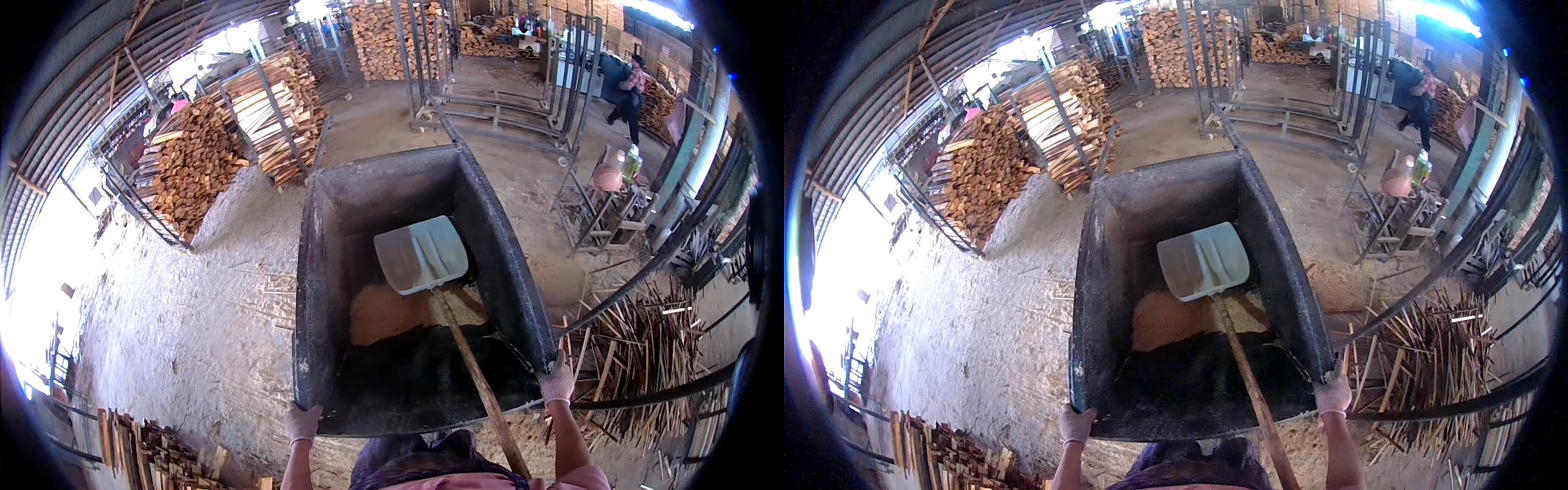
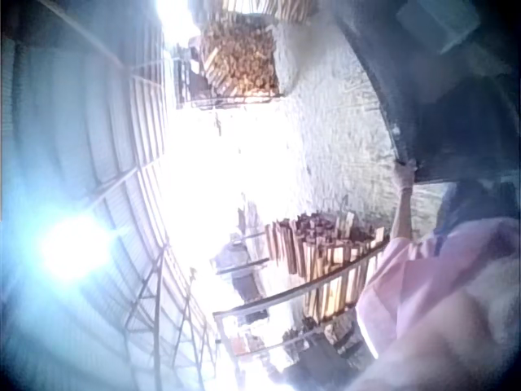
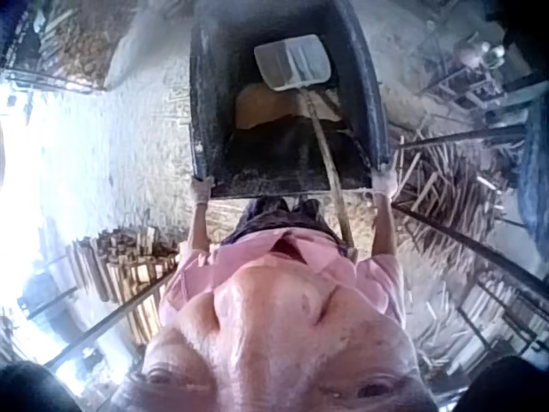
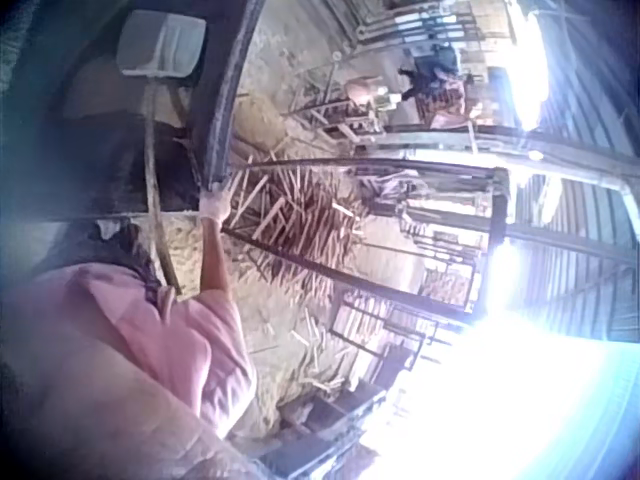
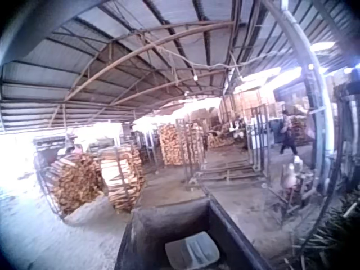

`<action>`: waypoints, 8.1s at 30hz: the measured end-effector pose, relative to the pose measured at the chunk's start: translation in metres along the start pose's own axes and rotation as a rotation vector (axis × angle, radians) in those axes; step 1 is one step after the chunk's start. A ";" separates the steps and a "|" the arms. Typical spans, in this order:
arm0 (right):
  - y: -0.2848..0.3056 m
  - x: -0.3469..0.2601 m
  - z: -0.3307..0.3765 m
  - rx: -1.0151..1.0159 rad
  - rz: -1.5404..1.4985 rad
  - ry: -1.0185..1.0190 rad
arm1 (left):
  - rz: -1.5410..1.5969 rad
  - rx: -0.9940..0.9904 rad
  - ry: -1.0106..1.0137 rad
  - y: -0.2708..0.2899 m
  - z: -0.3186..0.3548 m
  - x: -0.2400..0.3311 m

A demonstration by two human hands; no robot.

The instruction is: The person uses a shovel to scoop sawdust from a large pile on the floor and transfers it into a wheelbarrow. The person repeatedly scoops the material and deposits it into the container, gradually filling it up.

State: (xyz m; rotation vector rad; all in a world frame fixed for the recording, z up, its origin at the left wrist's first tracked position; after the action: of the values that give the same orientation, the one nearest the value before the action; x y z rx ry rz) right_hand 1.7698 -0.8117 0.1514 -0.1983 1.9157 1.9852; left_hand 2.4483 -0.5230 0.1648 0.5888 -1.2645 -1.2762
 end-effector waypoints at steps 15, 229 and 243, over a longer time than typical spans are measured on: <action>0.043 0.005 0.114 -0.042 -0.062 -0.043 | 0.063 0.012 -0.118 0.073 0.025 -0.016; -0.035 1.348 0.759 -1.384 1.783 1.137 | 2.003 0.081 2.257 -0.702 1.848 -0.064; -0.157 1.660 1.204 -2.025 1.570 1.563 | 1.856 0.677 2.418 -0.979 1.946 -0.400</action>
State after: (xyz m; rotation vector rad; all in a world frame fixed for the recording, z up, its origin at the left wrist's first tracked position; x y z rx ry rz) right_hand 0.4845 0.6540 -0.5043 0.3092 0.6396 -1.2391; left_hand 0.3909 0.1545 -0.2956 0.5148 0.4005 1.4634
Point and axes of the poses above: each hand's wrist, its own z-axis away from the middle knuckle, its own y-axis out of the back of the hand, x = y × z, the point moved 10 cm from there along -z, towards the middle knuckle, and after that the axes turned 8 degrees about y, right-handed, at the moved point
